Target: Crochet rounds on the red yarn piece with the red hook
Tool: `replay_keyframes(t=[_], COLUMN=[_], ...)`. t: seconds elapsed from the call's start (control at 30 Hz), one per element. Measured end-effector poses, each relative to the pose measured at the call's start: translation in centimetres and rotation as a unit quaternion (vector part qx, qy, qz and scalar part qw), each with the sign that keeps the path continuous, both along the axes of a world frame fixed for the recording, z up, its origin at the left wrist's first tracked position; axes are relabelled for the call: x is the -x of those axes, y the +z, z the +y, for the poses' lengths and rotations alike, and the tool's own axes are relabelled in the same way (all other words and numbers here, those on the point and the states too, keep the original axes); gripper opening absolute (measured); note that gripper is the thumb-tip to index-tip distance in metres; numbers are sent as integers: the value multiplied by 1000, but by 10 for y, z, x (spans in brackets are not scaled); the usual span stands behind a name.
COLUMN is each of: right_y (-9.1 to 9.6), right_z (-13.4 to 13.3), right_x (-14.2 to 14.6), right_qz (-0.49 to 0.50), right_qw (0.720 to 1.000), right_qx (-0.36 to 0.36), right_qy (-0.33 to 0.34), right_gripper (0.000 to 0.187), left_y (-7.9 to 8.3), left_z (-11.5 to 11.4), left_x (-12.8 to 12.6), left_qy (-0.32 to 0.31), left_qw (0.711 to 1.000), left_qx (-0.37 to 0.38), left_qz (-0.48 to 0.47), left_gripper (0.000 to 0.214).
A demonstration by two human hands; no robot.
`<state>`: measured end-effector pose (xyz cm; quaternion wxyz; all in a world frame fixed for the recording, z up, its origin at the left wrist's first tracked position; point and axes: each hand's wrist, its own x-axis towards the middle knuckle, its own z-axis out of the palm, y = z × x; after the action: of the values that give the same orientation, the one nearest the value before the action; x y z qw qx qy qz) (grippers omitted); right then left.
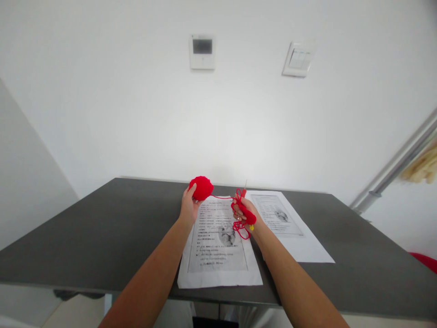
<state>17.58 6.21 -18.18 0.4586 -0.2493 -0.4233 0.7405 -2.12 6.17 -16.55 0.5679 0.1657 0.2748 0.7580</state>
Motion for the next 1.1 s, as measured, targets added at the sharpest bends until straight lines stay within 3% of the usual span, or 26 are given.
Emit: replay_keyframes(t=[0.23,0.4,0.7,0.93,1.1], right_y=[-5,-16,-21,-18,-19], right_z=[4,13,18,14,15], right_x=[-3,-8,-10,-9,-10], right_qz=[-1,-8,-11,-6,-17], right_qw=[1000,1000,999,1000,999], right_qx=[-1,18,31,22,40], right_qy=[4,13,16,18,10], right_gripper=[39,28,28,36,28], left_y=[3,5,8,9,12], left_z=[-2,-4,-7,-7,-10], left_x=[-4,-5,-8,-9,-10], left_qy=[-17,-32,-84,-99,-93], left_qw=[999,998,993,991,992], left_qx=[-18,-31,-63,-43,-10], left_qz=[25,35,61,80,81], left_gripper=[25,25,30,29,18])
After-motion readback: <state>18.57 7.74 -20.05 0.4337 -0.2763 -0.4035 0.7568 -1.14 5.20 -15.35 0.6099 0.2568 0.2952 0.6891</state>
